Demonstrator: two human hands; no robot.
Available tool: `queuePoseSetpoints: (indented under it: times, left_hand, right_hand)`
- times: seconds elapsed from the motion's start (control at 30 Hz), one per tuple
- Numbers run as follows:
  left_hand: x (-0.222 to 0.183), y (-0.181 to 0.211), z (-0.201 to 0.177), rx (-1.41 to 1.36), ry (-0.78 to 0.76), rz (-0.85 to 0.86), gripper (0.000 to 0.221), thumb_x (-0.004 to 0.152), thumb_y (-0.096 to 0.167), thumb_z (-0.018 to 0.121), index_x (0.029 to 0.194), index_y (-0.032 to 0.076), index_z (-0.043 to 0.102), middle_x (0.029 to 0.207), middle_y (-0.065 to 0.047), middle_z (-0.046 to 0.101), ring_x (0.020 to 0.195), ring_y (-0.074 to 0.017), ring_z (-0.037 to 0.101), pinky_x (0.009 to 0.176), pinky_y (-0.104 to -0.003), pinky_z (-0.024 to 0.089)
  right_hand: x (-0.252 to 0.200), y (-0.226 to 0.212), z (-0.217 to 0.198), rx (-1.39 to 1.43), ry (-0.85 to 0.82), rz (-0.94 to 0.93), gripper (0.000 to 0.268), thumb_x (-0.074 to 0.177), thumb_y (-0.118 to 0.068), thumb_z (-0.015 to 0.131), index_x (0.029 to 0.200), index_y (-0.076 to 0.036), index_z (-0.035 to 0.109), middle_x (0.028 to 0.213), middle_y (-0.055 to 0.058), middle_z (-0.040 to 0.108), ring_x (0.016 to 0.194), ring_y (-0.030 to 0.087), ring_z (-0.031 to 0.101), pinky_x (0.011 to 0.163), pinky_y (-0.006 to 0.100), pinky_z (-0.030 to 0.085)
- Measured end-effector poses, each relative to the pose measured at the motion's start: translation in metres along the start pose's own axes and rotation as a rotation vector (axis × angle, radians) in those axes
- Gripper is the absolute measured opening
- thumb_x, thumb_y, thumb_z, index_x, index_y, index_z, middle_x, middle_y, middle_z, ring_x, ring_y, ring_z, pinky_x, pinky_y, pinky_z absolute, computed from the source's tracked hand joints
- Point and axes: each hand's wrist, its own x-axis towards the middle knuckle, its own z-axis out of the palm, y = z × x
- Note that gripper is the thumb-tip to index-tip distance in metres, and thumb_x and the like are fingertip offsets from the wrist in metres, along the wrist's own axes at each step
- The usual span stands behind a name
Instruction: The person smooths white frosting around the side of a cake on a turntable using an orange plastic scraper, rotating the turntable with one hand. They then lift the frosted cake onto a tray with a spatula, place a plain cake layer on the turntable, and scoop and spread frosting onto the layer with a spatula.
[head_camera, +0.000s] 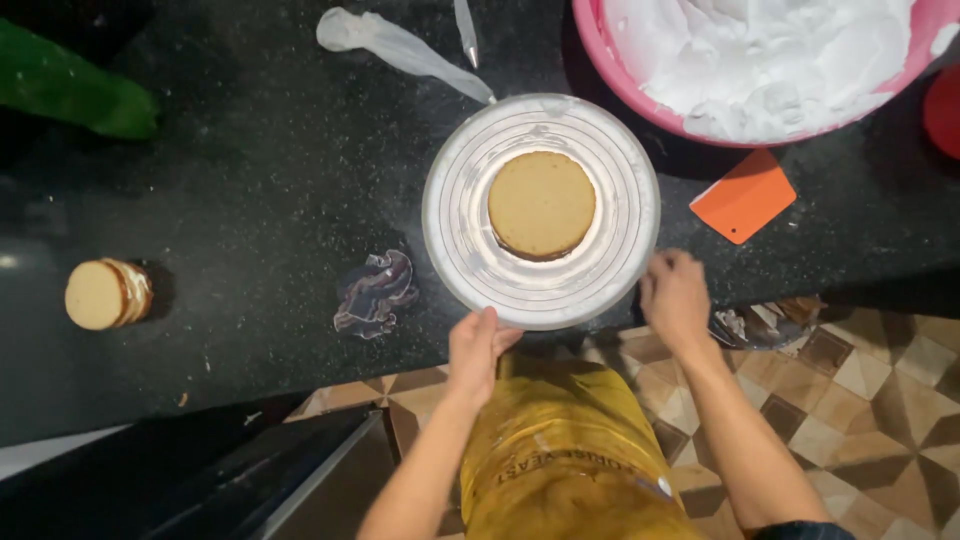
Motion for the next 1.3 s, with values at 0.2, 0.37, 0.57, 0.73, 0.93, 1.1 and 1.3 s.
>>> queuePoseSetpoints:
  times: [0.2,0.37,0.57,0.73,0.93,1.1,1.3]
  left_hand:
    - [0.004,0.1,0.054,0.039,0.22,0.725,0.057,0.11,0.025,0.042,0.159,0.001,0.024,0.166,-0.015,0.029,0.155,-0.0266,0.03,0.127,-0.039,0.022]
    - [0.088,0.122,0.105,0.342,-0.089,0.776,0.068,0.113,0.038,0.034,0.163,-0.006,0.019,0.173,-0.019,0.02,0.162,-0.0292,0.018,0.131,-0.038,0.011]
    - [0.065,0.126,0.12,0.586,-0.103,0.801,0.075,0.111,0.048,0.034,0.162,-0.007,0.026,0.17,-0.022,0.031,0.16,-0.0319,0.028,0.131,-0.037,0.02]
    - [0.071,0.144,0.105,0.609,-0.174,0.821,0.077,0.111,0.05,0.033,0.162,-0.007,0.022,0.17,-0.023,0.027,0.16,-0.0326,0.025,0.13,-0.037,0.017]
    - [0.083,0.14,0.109,0.51,-0.197,0.828,0.075,0.112,0.048,0.033,0.162,-0.007,0.025,0.17,-0.023,0.029,0.161,-0.0321,0.026,0.131,-0.036,0.017]
    - [0.082,0.144,0.093,0.547,-0.279,0.768,0.076,0.111,0.049,0.033,0.162,-0.007,0.022,0.17,-0.023,0.028,0.16,-0.0323,0.024,0.13,-0.036,0.016]
    - [0.064,0.174,0.132,1.266,-0.352,1.218,0.092,0.096,0.047,0.055,0.16,-0.009,0.018,0.167,-0.032,0.02,0.157,-0.0453,0.016,0.127,-0.057,0.01]
  right_hand:
    - [0.051,-0.06,-0.053,0.576,0.222,-0.061,0.037,0.109,-0.018,0.055,0.142,-0.001,0.06,0.143,0.019,0.063,0.135,0.031,0.059,0.116,0.038,0.043]
    - [0.108,-0.11,-0.003,1.021,0.014,-0.109,0.073,0.111,-0.054,0.036,0.154,0.005,0.043,0.157,0.019,0.049,0.144,0.028,0.047,0.12,0.037,0.034]
    - [0.099,-0.121,0.006,1.048,0.075,-0.134,0.09,0.106,-0.07,0.031,0.155,0.005,0.043,0.158,0.019,0.05,0.149,0.029,0.047,0.126,0.038,0.032]
    - [0.108,-0.104,-0.014,1.009,-0.04,-0.242,0.094,0.105,-0.071,0.031,0.159,0.006,0.033,0.164,0.022,0.04,0.154,0.031,0.036,0.128,0.039,0.025]
    - [0.081,-0.125,0.014,0.96,0.093,-0.14,0.081,0.109,-0.056,0.035,0.161,0.006,0.026,0.168,0.023,0.032,0.158,0.031,0.03,0.13,0.04,0.02]
    - [0.082,-0.118,0.009,0.894,-0.028,-0.166,0.069,0.105,-0.022,0.04,0.164,0.006,0.018,0.172,0.023,0.025,0.161,0.033,0.023,0.13,0.039,0.016]
    - [0.068,-0.095,-0.02,0.878,0.112,-0.01,0.089,0.093,-0.025,0.053,0.165,0.001,0.007,0.17,0.022,0.016,0.157,0.032,0.018,0.125,0.038,0.016]
